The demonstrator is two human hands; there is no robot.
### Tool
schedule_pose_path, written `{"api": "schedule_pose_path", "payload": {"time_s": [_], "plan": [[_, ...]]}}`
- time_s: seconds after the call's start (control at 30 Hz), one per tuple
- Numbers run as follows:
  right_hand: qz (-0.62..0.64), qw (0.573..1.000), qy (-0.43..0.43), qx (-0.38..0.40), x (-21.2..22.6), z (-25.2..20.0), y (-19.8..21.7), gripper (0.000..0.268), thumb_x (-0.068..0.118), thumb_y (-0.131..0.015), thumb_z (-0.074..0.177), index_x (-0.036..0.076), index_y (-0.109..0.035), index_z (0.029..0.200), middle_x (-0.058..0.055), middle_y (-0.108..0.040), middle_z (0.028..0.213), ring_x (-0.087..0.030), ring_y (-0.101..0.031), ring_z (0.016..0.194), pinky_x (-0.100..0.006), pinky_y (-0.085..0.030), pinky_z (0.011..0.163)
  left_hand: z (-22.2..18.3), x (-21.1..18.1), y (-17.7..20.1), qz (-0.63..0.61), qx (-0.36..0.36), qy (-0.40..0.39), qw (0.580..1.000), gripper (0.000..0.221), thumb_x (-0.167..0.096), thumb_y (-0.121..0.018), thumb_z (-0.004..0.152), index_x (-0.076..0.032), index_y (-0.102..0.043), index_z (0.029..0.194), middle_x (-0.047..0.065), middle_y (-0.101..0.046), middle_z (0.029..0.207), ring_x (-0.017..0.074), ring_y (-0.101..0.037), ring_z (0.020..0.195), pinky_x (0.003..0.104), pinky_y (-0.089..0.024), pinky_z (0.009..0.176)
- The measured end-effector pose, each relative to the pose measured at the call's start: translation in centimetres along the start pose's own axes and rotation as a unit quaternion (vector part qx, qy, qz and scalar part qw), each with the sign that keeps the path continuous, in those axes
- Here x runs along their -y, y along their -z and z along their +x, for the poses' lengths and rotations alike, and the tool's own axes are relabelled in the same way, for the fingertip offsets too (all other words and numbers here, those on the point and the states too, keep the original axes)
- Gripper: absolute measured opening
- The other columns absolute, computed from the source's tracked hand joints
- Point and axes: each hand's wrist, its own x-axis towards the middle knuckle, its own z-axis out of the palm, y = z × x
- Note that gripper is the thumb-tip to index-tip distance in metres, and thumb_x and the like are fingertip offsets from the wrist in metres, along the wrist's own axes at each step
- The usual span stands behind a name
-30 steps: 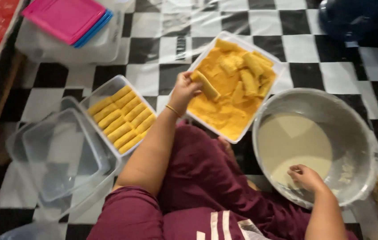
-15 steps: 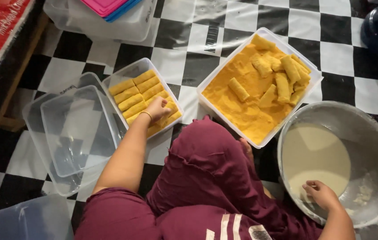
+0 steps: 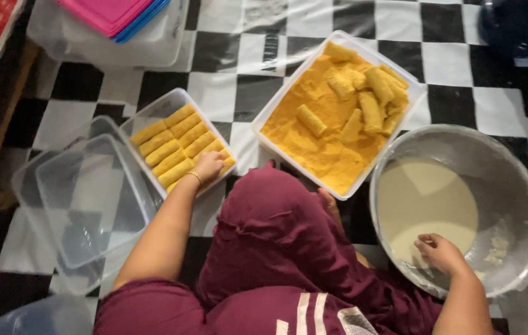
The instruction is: The person is dipping pre-made rolls into a liquid batter and then into a yellow coating powder before neatly arranging them into plastic storage containers.
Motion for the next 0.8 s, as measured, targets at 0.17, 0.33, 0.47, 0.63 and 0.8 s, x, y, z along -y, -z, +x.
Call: {"api": "schedule_pose_path", "payload": {"time_s": [0.17, 0.33, 0.47, 0.63, 0.8], "plan": [[-0.014, 1.0, 0.007, -0.01, -0.7, 0.4, 0.1, 0.044, 0.024, -0.072, 0.094, 0.002, -0.071, 0.132, -0.018, -0.079, 0.112, -0.028, -0.077, 0.086, -0.037, -0.058, 0.081, 1.5, -17.3, 4.2, 0.001, -0.263, -0.099, 0.96, 0.025, -0.01, -0.053, 0.087, 0.0, -0.071, 0.102, 0.022, -0.067, 0.102, 0.0382, -0.062, 0.09, 0.045, -0.051, 0.085], [-0.101, 0.994, 0.044, -0.014, -1.6, 1.3, 0.2, 0.056, 0.046, -0.071, 0.09, 0.01, -0.073, 0.133, -0.023, -0.081, 0.119, -0.039, -0.074, 0.116, -0.05, -0.055, 0.102, 10.4, -25.1, -4.8, 0.196, -0.101, -0.294, 0.93, 0.03, -0.016, -0.06, 0.093, -0.025, -0.072, 0.119, 0.003, -0.072, 0.106, 0.0231, -0.069, 0.113, 0.035, -0.055, 0.096], [-0.069, 0.997, 0.043, -0.001, -2.9, 2.0, 0.4, 0.051, 0.045, -0.073, 0.088, 0.017, -0.075, 0.131, -0.018, -0.085, 0.107, -0.033, -0.078, 0.104, -0.046, -0.059, 0.093, 15.5, -24.7, -11.2, 0.415, -0.04, -0.304, 0.856, 0.032, -0.047, -0.07, 0.087, -0.037, -0.069, 0.117, -0.011, -0.066, 0.125, 0.0193, -0.052, 0.132, 0.039, -0.043, 0.101], [-0.042, 0.998, 0.044, 0.0, -2.3, 0.6, 1.0, 0.049, 0.035, -0.074, 0.089, 0.012, -0.073, 0.132, -0.02, -0.084, 0.104, -0.033, -0.079, 0.098, -0.045, -0.06, 0.09, 14.0, -23.6, -9.2, 0.342, -0.153, -0.397, 0.838, 0.017, -0.039, -0.074, 0.087, -0.028, -0.07, 0.099, -0.004, -0.073, 0.098, 0.0174, -0.069, 0.106, 0.033, -0.054, 0.087], [-0.075, 0.996, 0.048, 0.007, -1.2, 1.0, 1.1, 0.053, 0.04, -0.071, 0.09, 0.012, -0.073, 0.135, -0.022, -0.082, 0.116, -0.039, -0.075, 0.113, -0.049, -0.057, 0.098, 3.6, -25.9, 1.2, -0.368, 0.01, -0.183, 0.911, 0.05, -0.004, -0.076, 0.089, -0.013, -0.059, 0.136, 0.007, -0.073, 0.118, 0.0196, -0.069, 0.109, 0.036, -0.055, 0.099]]}}
